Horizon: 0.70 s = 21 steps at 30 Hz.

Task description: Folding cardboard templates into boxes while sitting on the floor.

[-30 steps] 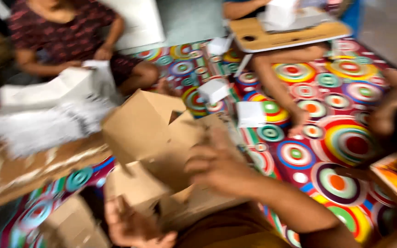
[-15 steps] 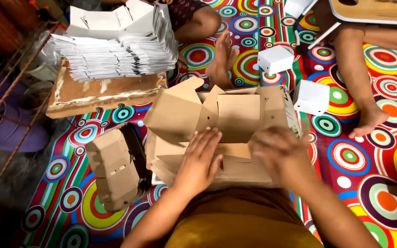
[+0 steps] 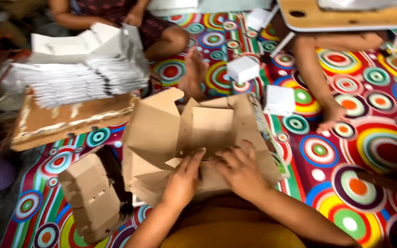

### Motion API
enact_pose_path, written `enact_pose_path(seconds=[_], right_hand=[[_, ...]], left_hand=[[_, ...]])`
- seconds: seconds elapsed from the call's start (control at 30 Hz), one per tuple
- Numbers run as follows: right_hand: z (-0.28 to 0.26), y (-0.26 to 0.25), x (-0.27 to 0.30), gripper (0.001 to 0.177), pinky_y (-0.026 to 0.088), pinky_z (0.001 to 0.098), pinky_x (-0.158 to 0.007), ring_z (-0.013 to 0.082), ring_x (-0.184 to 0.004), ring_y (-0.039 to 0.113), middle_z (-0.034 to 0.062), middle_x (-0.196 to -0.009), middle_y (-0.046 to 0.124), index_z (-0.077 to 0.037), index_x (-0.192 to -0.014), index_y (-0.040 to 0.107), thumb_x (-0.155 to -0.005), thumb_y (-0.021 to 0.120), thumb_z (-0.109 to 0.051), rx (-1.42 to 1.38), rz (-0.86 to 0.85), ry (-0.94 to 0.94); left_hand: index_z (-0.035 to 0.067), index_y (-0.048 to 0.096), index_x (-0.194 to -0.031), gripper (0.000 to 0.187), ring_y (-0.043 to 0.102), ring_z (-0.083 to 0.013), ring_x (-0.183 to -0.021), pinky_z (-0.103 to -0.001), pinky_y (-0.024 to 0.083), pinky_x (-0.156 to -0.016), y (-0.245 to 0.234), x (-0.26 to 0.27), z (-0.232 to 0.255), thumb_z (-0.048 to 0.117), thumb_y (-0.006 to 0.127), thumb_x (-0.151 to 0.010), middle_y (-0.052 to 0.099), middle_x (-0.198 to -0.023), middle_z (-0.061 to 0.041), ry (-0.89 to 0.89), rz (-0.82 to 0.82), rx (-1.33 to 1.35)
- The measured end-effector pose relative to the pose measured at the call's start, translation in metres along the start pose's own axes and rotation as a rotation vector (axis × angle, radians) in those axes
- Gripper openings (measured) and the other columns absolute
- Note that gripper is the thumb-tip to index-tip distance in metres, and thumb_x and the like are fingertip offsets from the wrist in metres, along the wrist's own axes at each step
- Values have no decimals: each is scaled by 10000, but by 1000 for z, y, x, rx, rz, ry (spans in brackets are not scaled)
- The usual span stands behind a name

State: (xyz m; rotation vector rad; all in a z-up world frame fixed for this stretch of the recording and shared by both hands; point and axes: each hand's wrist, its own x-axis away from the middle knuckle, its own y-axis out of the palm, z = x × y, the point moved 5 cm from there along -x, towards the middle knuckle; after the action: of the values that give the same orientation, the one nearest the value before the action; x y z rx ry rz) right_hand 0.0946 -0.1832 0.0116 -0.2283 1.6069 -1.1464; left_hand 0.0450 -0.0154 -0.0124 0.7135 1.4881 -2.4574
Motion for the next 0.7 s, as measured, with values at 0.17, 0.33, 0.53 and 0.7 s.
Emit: enact_pose_path(seconds=[0.17,0.33,0.53,0.7], right_hand=[[-9,10,5,184,411,628,-1025,273,-989,558,29,-1145,644,-167,-1094,736,-934,645,-157,-56,45,-67],[-7,9,6,273,409,568,-1059,257,-952,578,23,-1102,645,-200,-1180,725,-947,609,-118,-126,79,-44],[-4,11,8,326,396,600,-1076,276,-934,542,74,-1105,609,-163,-1152,694,-895,573,-1,-169,95,-12],[-2,20,9,240,384,619,-1077,299,-1004,569,82,-1163,605,-134,-1074,674,-859,623,-41,-228,85,44]], left_hand=[[101,475,-1495,760,597,-276,-1309,-377,508,-1046,4,2,-6,-68,593,-763,582,-1447,-97,26,-25,43],[114,547,-1437,631,609,-261,-1289,-366,505,-1031,-6,4,-9,-33,562,-824,614,-1395,-97,17,32,-29],[103,754,-1115,187,685,-274,-997,-405,578,-866,-22,6,-23,145,707,-939,725,-1134,-80,34,213,-155],[133,734,-1049,127,699,-256,-954,-414,569,-794,-23,18,-32,187,655,-965,735,-1064,-35,-31,184,-195]])
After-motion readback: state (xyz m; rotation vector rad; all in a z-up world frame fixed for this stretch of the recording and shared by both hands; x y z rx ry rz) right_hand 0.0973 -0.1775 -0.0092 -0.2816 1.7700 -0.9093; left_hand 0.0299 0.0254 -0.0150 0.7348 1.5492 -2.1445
